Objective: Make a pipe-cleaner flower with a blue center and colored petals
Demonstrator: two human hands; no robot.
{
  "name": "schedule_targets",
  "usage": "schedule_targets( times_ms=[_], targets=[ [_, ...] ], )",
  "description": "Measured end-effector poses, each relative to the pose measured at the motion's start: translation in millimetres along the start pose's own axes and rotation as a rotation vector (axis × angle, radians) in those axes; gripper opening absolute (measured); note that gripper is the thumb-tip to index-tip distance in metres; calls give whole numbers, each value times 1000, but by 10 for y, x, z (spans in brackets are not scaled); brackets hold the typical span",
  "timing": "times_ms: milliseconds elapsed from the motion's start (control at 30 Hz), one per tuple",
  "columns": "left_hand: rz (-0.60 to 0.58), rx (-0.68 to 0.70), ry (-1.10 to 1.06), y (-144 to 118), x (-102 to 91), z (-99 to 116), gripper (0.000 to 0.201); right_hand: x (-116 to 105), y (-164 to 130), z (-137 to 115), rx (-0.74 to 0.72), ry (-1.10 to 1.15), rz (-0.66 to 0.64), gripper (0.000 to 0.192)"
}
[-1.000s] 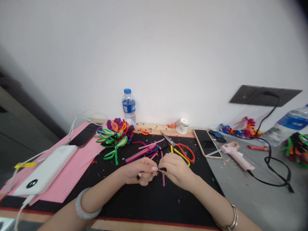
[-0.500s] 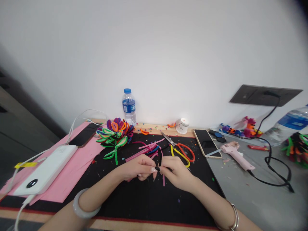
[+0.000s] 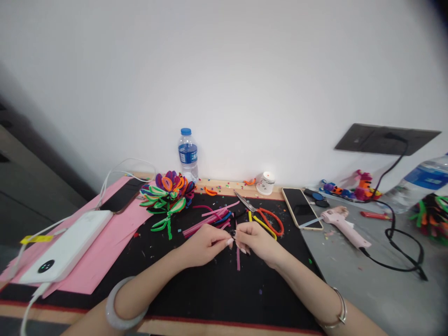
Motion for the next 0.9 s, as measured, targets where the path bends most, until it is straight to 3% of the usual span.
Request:
schedule_targets(
  times_ms=[200, 367, 533, 733, 900],
  targets=[
    [33, 118, 125, -25, 33, 63, 32, -9, 7, 53, 88, 2, 65, 24],
    [95, 10, 15, 14, 9, -3, 35, -86, 42, 26, 44, 23, 73, 26],
    [241, -97, -116, 52, -84, -44, 29, -282, 99, 6, -1, 67, 187, 29],
    [125, -285, -427, 36, 62, -152, 32, -292, 91, -35, -2, 290, 215, 22],
    [119, -323, -613, 35, 134, -183, 29, -208, 59, -73, -9, 360, 168, 19]
  ],
)
Point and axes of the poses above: each hand's wrist, its own y-axis towards the middle knuckle, its own x-axis out of the palm, z = x × y, the point moved 5 cm from there along y, towards the middle knuckle, and after that the axes turned 11 degrees about z, right-handed, at the moved point
